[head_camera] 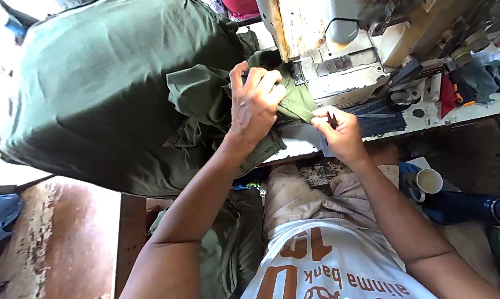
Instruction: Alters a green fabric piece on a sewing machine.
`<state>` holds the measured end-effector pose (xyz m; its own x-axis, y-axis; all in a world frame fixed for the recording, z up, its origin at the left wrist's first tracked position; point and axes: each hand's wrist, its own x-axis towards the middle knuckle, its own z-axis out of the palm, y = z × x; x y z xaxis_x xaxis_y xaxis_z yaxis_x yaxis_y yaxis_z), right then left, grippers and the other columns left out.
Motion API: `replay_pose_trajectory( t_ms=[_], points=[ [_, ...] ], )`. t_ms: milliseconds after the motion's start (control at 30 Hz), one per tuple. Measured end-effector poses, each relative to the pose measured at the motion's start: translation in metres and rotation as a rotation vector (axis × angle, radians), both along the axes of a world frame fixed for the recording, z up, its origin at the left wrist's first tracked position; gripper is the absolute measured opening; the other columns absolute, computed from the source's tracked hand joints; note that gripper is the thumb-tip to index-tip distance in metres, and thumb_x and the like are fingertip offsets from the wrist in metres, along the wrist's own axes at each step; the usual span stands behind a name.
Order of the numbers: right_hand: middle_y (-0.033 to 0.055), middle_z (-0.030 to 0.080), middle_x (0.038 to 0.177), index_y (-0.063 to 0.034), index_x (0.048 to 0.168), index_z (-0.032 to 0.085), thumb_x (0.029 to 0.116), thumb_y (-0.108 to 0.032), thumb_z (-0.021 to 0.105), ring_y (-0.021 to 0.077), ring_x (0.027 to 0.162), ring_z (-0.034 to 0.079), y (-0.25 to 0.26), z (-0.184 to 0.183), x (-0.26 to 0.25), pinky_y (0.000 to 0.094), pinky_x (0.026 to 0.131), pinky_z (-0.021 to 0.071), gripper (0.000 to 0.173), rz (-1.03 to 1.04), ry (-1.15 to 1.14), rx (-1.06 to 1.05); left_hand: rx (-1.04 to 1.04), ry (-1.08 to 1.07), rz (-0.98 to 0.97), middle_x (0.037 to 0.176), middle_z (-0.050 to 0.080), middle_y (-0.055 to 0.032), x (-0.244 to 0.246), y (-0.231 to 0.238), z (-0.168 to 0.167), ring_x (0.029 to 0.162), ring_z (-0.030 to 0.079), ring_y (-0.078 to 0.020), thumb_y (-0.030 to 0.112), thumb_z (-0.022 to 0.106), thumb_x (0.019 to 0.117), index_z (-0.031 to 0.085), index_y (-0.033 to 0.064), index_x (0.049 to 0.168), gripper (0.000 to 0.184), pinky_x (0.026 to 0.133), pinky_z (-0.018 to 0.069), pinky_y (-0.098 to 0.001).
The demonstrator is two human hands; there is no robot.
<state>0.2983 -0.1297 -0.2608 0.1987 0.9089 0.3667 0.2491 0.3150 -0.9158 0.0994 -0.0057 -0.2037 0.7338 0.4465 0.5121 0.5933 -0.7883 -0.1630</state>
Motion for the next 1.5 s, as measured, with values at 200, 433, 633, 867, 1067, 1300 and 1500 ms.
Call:
replay_pose_trajectory(
  t_ms=[200, 433, 633, 867, 1067, 1300, 1500],
  points=[
    [0.0057, 0.072, 0.094, -0.0004, 0.107, 0.071, 0.0986, -0.004, 0.063, 0.0082, 0.077, 0.065, 0.030, 0.005, -0.005, 0.0245, 0.069, 0.0557, 0.013, -0.007, 0.017, 0.122, 0.019, -0.085, -0.026, 0.125, 0.068, -0.0063, -0.002, 0.024, -0.004, 0.121, 0.060, -0.0305, 0.002, 0.048, 0.0991, 0.070, 0.0118, 0.106, 0.025, 0.114, 0.0325, -0.0569],
    [0.0115, 0.072, 0.109, 0.0024, 0.108, 0.070, 0.0986, 0.002, 0.060, 0.0161, 0.099, 0.069, 0.050, -0.001, -0.005, 0.0319, 0.088, 0.0594, 0.014, 0.025, 0.008, 0.254, -0.210, 0.082, -0.166, 0.140, 0.055, -0.0131, -0.013, 0.008, 0.027, 0.133, 0.048, -0.0358, 0.057, 0.061, 0.0928, 0.070, 0.0146, 0.112, 0.048, 0.110, 0.0351, -0.0575],
    [0.0090, 0.072, 0.104, 0.0004, 0.109, 0.070, 0.1001, -0.001, 0.059, 0.0122, 0.094, 0.069, 0.055, -0.001, -0.001, 0.0298, 0.084, 0.0586, 0.015, 0.012, -0.095, 0.251, -0.298, 0.237, 0.108, 0.149, 0.048, -0.0237, -0.067, 0.042, 0.077, 0.136, 0.042, -0.0535, 0.076, 0.046, 0.0937, 0.071, 0.0085, 0.109, 0.074, 0.107, 0.0296, -0.0776],
    [0.0071, 0.071, 0.101, -0.0025, 0.108, 0.072, 0.1003, -0.007, 0.061, 0.0099, 0.085, 0.067, 0.037, 0.026, 0.013, 0.0280, 0.079, 0.0576, 0.015, 0.247, -0.271, 0.146, -0.524, -0.106, -0.435, 0.126, 0.069, -0.0100, -0.080, -0.024, 0.098, 0.127, 0.061, -0.0276, 0.031, 0.070, 0.0951, 0.065, 0.0069, 0.079, 0.029, 0.114, 0.0458, -0.0529],
    [0.0068, 0.071, 0.115, -0.0033, 0.109, 0.074, 0.0979, -0.007, 0.067, 0.0148, 0.111, 0.068, -0.038, 0.023, 0.008, 0.0327, 0.098, 0.0586, 0.014, 0.439, -0.375, 0.191, -0.709, -0.179, -0.592, 0.080, 0.069, 0.0016, -0.044, -0.081, 0.033, 0.073, 0.066, -0.0076, 0.026, 0.070, 0.0959, 0.071, 0.0103, 0.082, 0.021, 0.065, 0.0564, -0.0265],
    [0.0084, 0.071, 0.112, -0.0007, 0.107, 0.073, 0.0982, -0.006, 0.067, 0.0133, 0.104, 0.069, -0.071, 0.002, 0.003, 0.0297, 0.089, 0.0615, 0.012, 0.228, -0.345, 0.174, -0.197, -0.170, -0.430, 0.119, 0.067, -0.0097, -0.012, -0.074, -0.023, 0.112, 0.060, -0.0275, 0.056, 0.074, 0.0876, 0.071, 0.0186, 0.127, 0.054, 0.106, 0.0405, -0.0507],
    [0.0071, 0.071, 0.107, -0.0002, 0.104, 0.073, 0.0974, -0.006, 0.069, 0.0122, 0.098, 0.069, -0.077, 0.005, 0.005, 0.0285, 0.085, 0.0619, 0.010, 0.178, -0.267, 0.145, -0.096, -0.012, -0.080, 0.154, 0.052, -0.0082, -0.014, -0.052, -0.035, 0.145, 0.041, -0.0385, 0.009, 0.057, 0.0931, 0.074, 0.0180, 0.100, 0.021, 0.119, 0.0155, -0.0697]
  ],
)
